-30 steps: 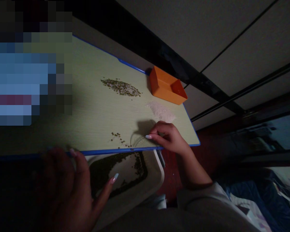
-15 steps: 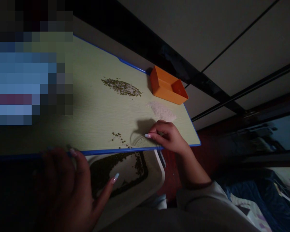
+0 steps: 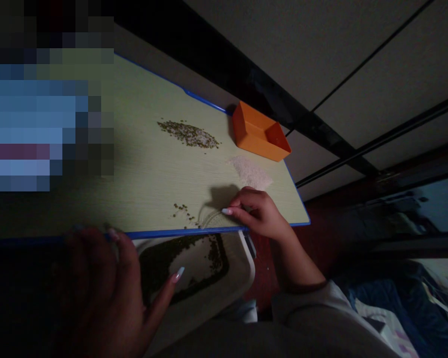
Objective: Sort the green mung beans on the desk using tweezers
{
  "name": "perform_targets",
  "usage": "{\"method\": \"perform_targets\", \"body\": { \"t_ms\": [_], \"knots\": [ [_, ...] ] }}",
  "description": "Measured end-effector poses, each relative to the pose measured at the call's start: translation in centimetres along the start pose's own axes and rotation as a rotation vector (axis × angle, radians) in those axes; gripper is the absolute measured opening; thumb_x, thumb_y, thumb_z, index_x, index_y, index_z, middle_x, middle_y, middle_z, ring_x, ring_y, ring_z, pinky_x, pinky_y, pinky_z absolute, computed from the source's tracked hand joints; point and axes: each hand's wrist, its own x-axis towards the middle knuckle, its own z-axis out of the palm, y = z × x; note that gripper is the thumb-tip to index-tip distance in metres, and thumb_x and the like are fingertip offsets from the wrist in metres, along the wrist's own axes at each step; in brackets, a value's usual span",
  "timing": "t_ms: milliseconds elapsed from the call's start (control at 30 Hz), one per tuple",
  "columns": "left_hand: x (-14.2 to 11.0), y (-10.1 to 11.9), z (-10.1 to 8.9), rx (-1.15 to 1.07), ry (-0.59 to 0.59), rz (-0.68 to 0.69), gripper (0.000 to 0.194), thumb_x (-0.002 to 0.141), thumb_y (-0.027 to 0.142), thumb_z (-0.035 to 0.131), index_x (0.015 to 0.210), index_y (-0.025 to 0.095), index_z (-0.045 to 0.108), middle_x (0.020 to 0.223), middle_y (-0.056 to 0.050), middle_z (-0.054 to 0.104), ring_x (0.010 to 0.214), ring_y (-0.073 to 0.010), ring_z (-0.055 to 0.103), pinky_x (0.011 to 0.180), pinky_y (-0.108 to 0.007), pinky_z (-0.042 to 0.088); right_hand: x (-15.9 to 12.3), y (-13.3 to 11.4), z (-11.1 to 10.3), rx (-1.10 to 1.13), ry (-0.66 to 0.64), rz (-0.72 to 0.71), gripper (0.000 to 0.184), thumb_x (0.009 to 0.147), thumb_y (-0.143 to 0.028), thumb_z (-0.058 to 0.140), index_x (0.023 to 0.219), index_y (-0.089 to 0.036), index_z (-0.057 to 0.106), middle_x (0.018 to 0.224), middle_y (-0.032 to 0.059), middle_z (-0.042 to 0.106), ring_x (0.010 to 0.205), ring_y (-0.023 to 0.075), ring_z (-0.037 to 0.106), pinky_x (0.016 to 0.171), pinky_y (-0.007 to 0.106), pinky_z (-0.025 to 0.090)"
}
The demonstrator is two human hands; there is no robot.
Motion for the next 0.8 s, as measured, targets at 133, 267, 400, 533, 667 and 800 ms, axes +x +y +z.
{"method": "perform_targets", "body": {
  "t_ms": [133,267,400,533,667,800],
  "knots": [
    [-0.14,-0.07,0.06,0.0,0.006,-0.003,0.09,0.077,0.05,0.05,0.144,0.016,0.001,0.16,-0.012,-0.007,0.147,-0.0395,0.002,0.115,-0.069,0.015,0.04,0.19,0.06,-0.02,0.021,0.039,0.023,0.089,-0.034,0.059,0.074,-0.018,0.063,0.067,0.0011,0.061,0.066,0.0115,0.055,0.067,0.025,0.042],
    [-0.1,-0.03,0.2,-0.001,0.004,0.002,0.091,0.076,0.051,0.05,0.144,0.015,0.001,0.16,-0.013,-0.006,0.147,-0.0403,0.001,0.115,-0.069,0.014,-0.07,0.37,0.22,-0.019,0.037,0.051,0.022,0.089,-0.034,0.059,0.074,-0.018,0.064,0.067,0.0014,0.062,0.066,0.0116,0.055,0.066,0.025,0.043],
    [0.04,0.0,0.24,0.0,-0.006,-0.015,0.092,0.076,0.05,0.051,0.144,0.016,0.0,0.16,-0.014,-0.005,0.146,-0.0414,0.002,0.114,-0.07,0.016,-0.01,0.38,0.36,-0.014,0.045,0.046,0.021,0.089,-0.033,0.06,0.074,-0.018,0.064,0.068,0.0012,0.063,0.066,0.0113,0.055,0.066,0.025,0.043],
    [0.01,0.0,0.02,-0.015,-0.009,-0.012,0.091,0.076,0.051,0.05,0.144,0.019,-0.001,0.16,-0.01,-0.009,0.146,-0.0416,0.003,0.113,-0.072,0.017,0.15,0.25,0.41,-0.006,0.061,0.024,0.02,0.088,-0.032,0.06,0.074,-0.018,0.063,0.067,0.0011,0.062,0.065,0.011,0.055,0.066,0.024,0.043],
    [-0.08,0.05,-0.07,-0.018,-0.015,-0.028,0.089,0.077,0.048,0.049,0.144,0.02,-0.002,0.159,-0.007,-0.012,0.147,-0.0402,0.0,0.115,-0.071,0.014,0.34,0.11,0.45,-0.003,0.041,0.02,0.022,0.089,-0.033,0.06,0.075,-0.017,0.064,0.068,0.0015,0.063,0.066,0.0114,0.055,0.067,0.024,0.043],
    [-0.04,0.11,0.07,-0.014,-0.013,-0.017,0.09,0.077,0.047,0.049,0.144,0.018,-0.002,0.159,-0.007,-0.011,0.147,-0.0411,0.0,0.114,-0.072,0.015,0.67,0.09,0.37,0.0,0.021,-0.002,0.021,0.089,-0.033,0.06,0.076,-0.017,0.064,0.068,0.0018,0.063,0.067,0.0114,0.055,0.068,0.024,0.043]
  ]
}}
